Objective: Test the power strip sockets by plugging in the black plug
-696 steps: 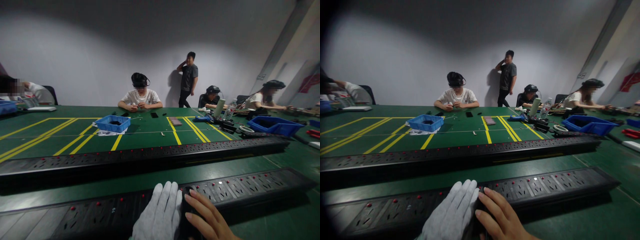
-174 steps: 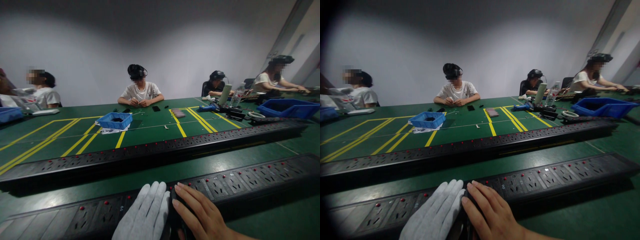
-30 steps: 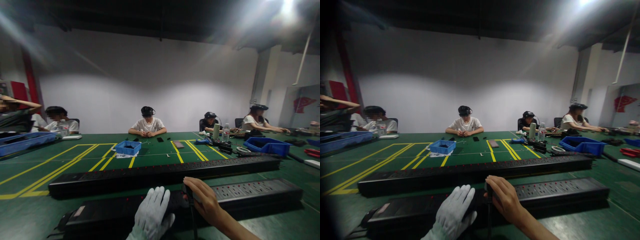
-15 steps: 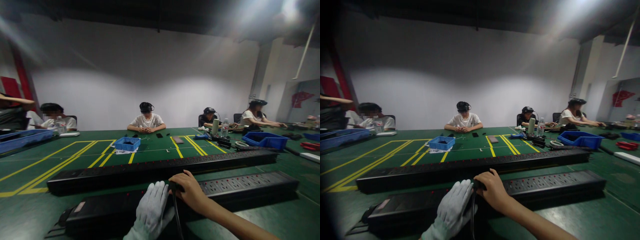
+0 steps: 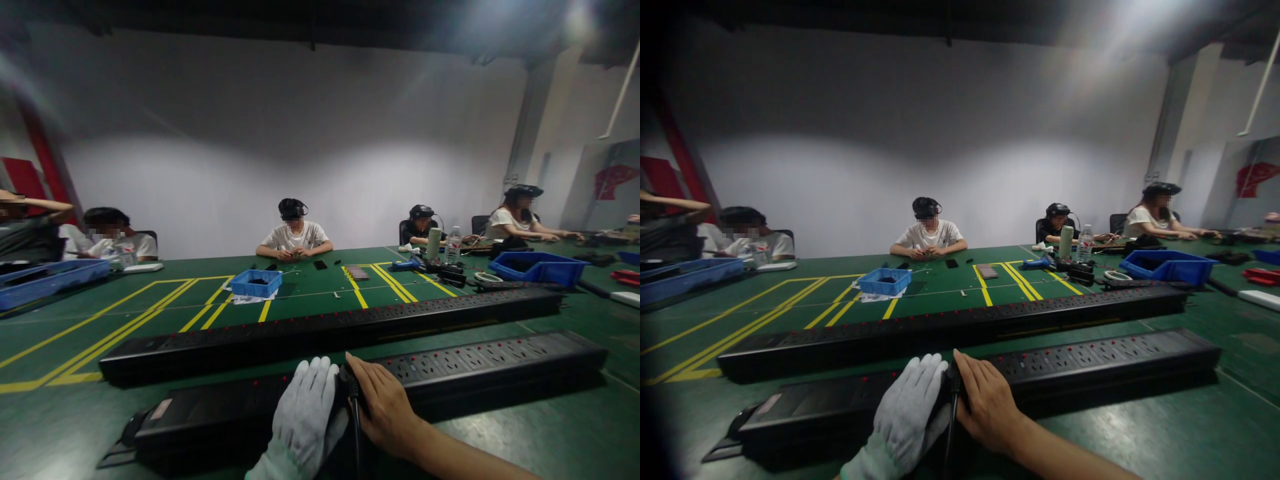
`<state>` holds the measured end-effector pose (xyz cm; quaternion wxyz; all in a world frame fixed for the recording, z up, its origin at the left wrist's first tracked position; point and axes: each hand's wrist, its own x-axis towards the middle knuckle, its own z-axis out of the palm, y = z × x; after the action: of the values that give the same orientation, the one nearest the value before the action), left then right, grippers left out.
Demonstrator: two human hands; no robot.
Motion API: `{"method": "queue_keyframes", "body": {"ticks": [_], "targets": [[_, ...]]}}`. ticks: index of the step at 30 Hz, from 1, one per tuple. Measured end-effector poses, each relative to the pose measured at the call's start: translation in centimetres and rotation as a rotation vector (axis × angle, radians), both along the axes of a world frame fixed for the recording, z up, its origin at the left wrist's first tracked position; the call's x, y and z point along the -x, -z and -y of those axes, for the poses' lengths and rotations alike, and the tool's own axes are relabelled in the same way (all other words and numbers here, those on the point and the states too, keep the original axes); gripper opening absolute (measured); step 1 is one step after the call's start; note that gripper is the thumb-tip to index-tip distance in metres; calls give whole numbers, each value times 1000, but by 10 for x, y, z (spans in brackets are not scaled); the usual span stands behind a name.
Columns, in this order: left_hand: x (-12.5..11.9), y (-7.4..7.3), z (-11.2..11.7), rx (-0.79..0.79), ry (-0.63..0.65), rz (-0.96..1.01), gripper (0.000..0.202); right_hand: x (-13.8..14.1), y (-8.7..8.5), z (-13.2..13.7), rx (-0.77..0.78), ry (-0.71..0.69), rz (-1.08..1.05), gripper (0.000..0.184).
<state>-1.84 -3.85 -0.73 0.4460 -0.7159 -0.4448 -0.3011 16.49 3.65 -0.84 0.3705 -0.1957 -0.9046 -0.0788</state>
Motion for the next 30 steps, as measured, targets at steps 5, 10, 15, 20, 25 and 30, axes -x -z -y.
{"method": "queue_keyframes", "body": {"ticks": [5, 10, 15, 20, 25, 30], "targets": [[0, -5, 2, 2, -12, -53, 40, -4, 0, 0, -28, -7, 59, 64], [1, -4, 1, 3, -33, -81, 41, -7, 2, 0, -8, -18, 92, 62], [1, 1, 0, 20, -32, -71, 42, -6, 2, 1, 20, 3, 113, 60], [0, -1, 1, 8, -30, -64, 41, -6, 2, 3, 33, 19, 127, 61], [-1, -6, 3, -9, -22, -71, 39, -8, 1, 2, 71, 21, 160, 66], [0, -1, 1, 3, -21, -49, 38, -10, 1, 2, 87, 14, 161, 70]]}}
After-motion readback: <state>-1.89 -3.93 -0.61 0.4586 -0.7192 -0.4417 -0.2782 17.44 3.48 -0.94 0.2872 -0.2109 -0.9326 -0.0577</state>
